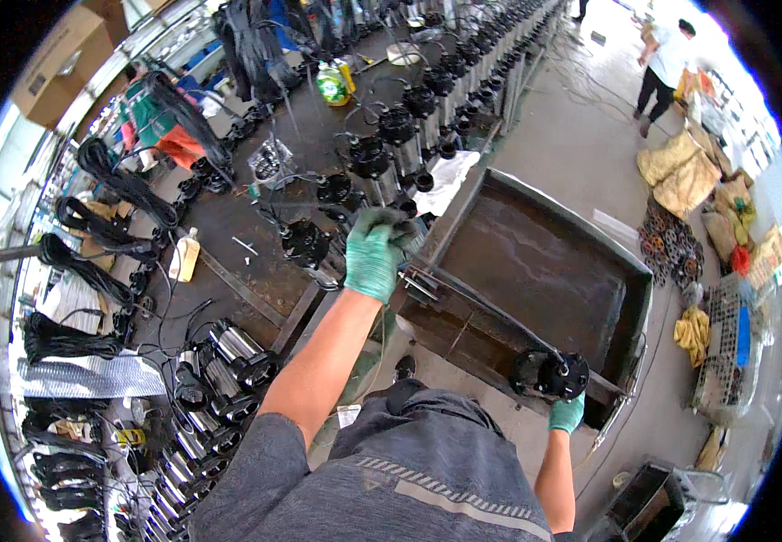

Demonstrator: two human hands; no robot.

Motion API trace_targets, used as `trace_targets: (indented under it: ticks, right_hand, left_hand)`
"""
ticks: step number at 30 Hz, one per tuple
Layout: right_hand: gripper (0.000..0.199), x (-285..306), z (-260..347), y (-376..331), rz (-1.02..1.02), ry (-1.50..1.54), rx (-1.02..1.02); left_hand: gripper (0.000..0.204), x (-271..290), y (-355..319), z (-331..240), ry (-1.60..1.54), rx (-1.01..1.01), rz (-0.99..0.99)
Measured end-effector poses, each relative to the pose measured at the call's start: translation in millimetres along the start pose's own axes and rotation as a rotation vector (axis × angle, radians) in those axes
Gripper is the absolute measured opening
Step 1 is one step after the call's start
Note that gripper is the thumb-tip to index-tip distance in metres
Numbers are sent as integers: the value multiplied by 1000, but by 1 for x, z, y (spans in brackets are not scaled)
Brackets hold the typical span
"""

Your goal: The person picks up cylindrical submersible pumps from a rack and places them into a metal tray filled with water. They repeatedly submerge the pumps, lift them out, and inspect them while wearing green gloves. The process is repeated for multiple units in a workshop setting.

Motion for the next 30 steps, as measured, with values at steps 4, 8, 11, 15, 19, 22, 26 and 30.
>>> trace_targets:
  ticks: [4,8,11,15,19,22,26,30]
  right_hand:
    - [48,4,14,4,-88,121,176]
    - [48,5,10,5,-110,52,325]
    - [47,-8,-12,8,71,17,46]
    - [44,-21,-15,27,-8,859,151]
    - [45,22,28,47,331,500,74]
    - [43,27,122,57,486,637,174]
    - [38,10,260,39,581,437,619]
    - [25,-53,361,8,908,618,406]
  left_hand:
    - [13,-44,-59,-46,417,-458,376]
    - [23,-59,-95,-75,382,-373,439]
    - [29,-49,-106,-90,202,-204,483]
    - [35,-24,-121,-110,237,-263,354]
    - [32,16,-123,-153,262,-474,105]
    - [32,33,-114,-166,282,-489,-14]
    - [42,74,-130,-207,368,-675,-234]
    - [36,120,-145,-274,331,-869,-214]
Point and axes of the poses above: each hand's wrist, its own y-axis towards the middle knuckle, its own x-axis out of the back of the hand, z = x × y, the point moved 2 cm from there along y, towards the middle knuckle, and after that the axes turned 14 degrees about x, right-handed, at the moved point
